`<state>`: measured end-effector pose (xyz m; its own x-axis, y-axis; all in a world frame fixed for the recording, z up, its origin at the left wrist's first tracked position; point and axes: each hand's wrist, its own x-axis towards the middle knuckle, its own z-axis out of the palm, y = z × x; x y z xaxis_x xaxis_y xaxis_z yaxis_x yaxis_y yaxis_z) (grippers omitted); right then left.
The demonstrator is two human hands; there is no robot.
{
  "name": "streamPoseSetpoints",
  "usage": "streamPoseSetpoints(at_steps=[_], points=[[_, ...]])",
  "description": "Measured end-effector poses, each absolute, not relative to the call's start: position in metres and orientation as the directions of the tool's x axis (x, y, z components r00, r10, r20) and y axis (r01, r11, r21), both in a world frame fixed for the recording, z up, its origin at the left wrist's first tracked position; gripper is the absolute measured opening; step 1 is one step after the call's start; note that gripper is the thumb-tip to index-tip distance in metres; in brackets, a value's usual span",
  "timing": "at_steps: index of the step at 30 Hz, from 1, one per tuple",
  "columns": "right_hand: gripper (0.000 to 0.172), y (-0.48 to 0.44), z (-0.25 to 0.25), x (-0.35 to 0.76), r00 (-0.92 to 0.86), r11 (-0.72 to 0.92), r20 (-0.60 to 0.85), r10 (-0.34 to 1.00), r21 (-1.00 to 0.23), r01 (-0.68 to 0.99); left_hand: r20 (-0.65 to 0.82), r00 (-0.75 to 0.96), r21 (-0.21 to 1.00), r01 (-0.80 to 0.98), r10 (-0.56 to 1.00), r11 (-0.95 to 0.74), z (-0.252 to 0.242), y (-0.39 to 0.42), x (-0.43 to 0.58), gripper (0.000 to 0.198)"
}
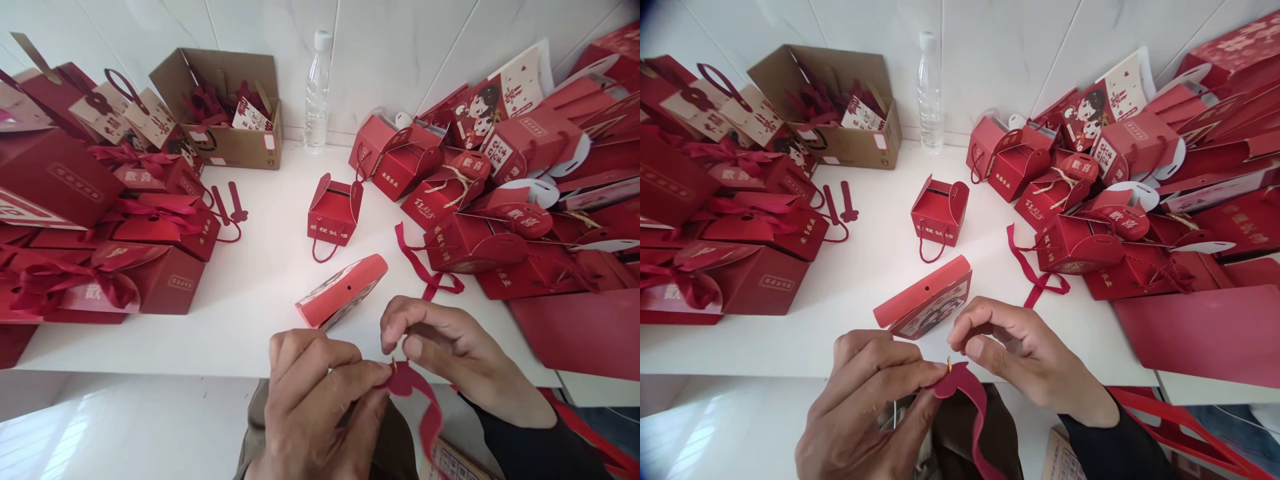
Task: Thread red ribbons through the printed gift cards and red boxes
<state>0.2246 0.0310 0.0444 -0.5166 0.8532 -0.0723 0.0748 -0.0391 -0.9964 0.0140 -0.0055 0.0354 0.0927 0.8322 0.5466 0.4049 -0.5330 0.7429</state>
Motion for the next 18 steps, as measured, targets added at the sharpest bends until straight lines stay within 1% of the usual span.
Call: streamPoseSetpoints(at_steps=[2,5,8,13,18], points=[[0.014,0.029,0.039,0.225,-0.502,0.066,0.017,0.865,-0.994,0.081,0.542,0.037,0.759,0.408,0.840,-0.508,0.035,-0.006,0.016,0.024],[0.026,0.027,0.032,0.223,-0.478,0.250,0.194,0.856,-0.967,0.056,0.552,0.017,0.748,0.432,0.833,-0.504,0.035,-0.006,0.019,0.024],[0.025,0.027,0.030,0.219,-0.439,0.355,0.298,0.848,-0.934,0.050,0.568,0.020,0.726,0.458,0.823,-0.512,0.034,-0.005,0.020,0.024],[0.027,0.028,0.030,0.214,-0.434,0.407,0.335,0.836,-0.910,0.081,0.564,0.044,0.705,0.494,0.825,-0.509,0.034,-0.003,0.016,0.024],[0.023,0.024,0.029,0.212,-0.419,0.337,0.258,0.870,-0.933,0.126,0.589,0.060,0.663,0.534,0.806,-0.524,0.034,-0.005,0.017,0.026]])
